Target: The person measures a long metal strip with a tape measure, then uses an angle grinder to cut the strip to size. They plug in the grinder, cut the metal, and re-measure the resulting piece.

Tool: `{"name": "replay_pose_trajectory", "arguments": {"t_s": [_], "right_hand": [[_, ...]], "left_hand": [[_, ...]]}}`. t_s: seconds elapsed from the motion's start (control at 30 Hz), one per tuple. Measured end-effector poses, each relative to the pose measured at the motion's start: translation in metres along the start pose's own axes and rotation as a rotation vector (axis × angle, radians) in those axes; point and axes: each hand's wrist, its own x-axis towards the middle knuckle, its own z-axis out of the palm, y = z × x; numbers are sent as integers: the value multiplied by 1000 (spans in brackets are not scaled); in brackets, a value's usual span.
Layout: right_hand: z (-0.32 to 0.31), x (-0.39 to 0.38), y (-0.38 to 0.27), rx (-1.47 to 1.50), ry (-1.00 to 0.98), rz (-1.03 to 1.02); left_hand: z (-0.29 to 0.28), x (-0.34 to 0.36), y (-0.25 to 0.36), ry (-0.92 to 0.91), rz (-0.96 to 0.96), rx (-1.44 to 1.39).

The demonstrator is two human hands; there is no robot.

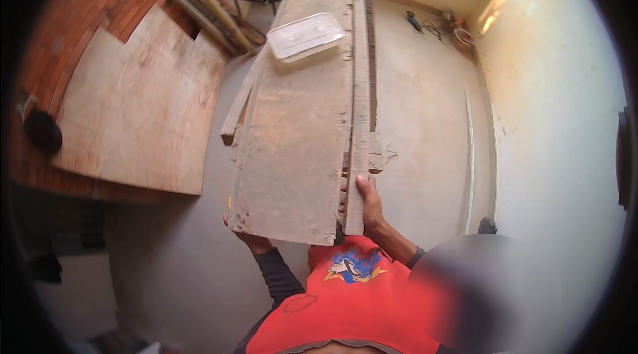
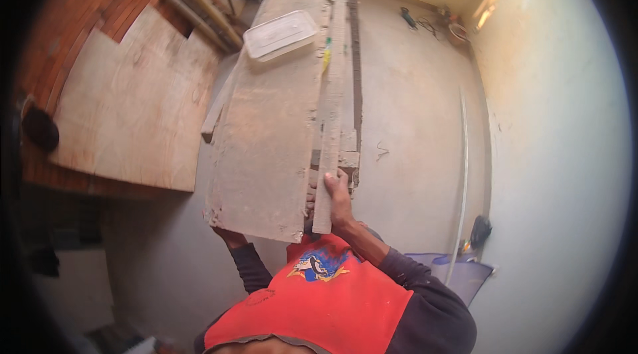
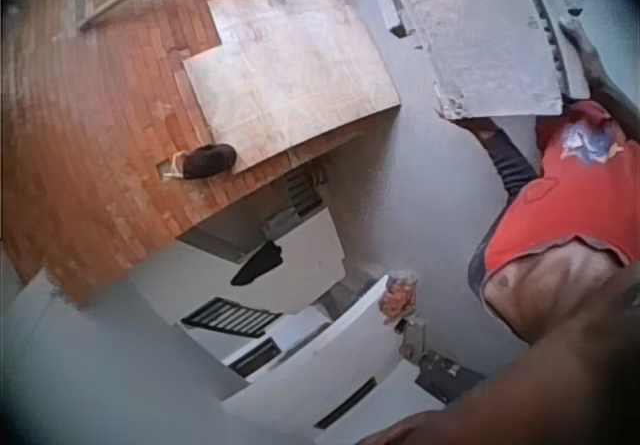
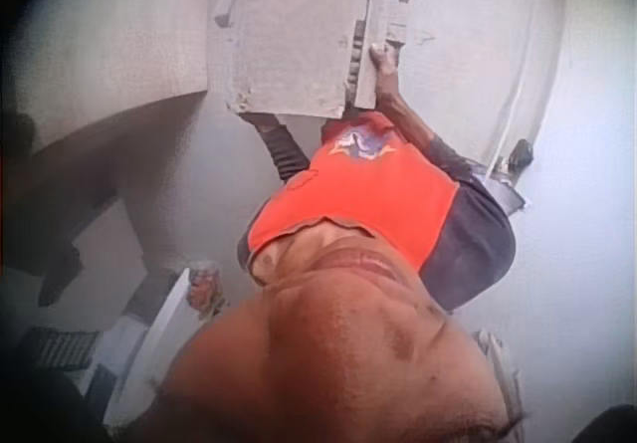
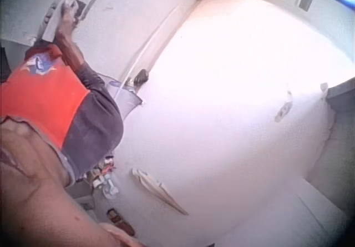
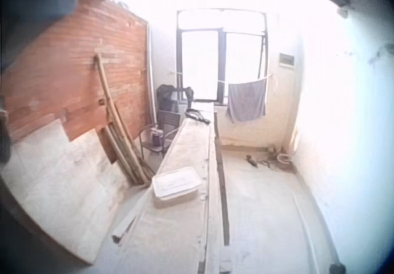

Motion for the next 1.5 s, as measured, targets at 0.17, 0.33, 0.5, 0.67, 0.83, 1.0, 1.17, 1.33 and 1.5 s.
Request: {"name": "replay_pose_trajectory", "arguments": {"t_s": [0.17,0.33,0.5,0.67,0.83,1.0,1.17,1.33,1.5], "right_hand": [[-9,0,9,46,-7,21],[-19,-2,14,-39,-84,48],[-62,-1,-10,-110,-208,140],[-176,-5,-40,-295,-176,135],[-331,-21,-82,-320,62,-20],[-423,-26,-175,-227,337,-144],[-475,37,-227,-219,358,-127],[-519,122,-246,-302,274,-114],[-569,227,-300,-600,316,100]], "left_hand": [[7,-13,8,-86,199,534],[13,-17,-3,77,209,485],[-59,-38,-68,423,-284,91],[-157,-125,-173,812,-646,143],[-68,-209,-282,539,-951,759],[11,-218,-357,-373,-1147,1376],[100,-157,-436,-457,-1050,1462],[231,-85,-546,-157,-902,1265],[444,37,-653,-226,-826,1071]]}}
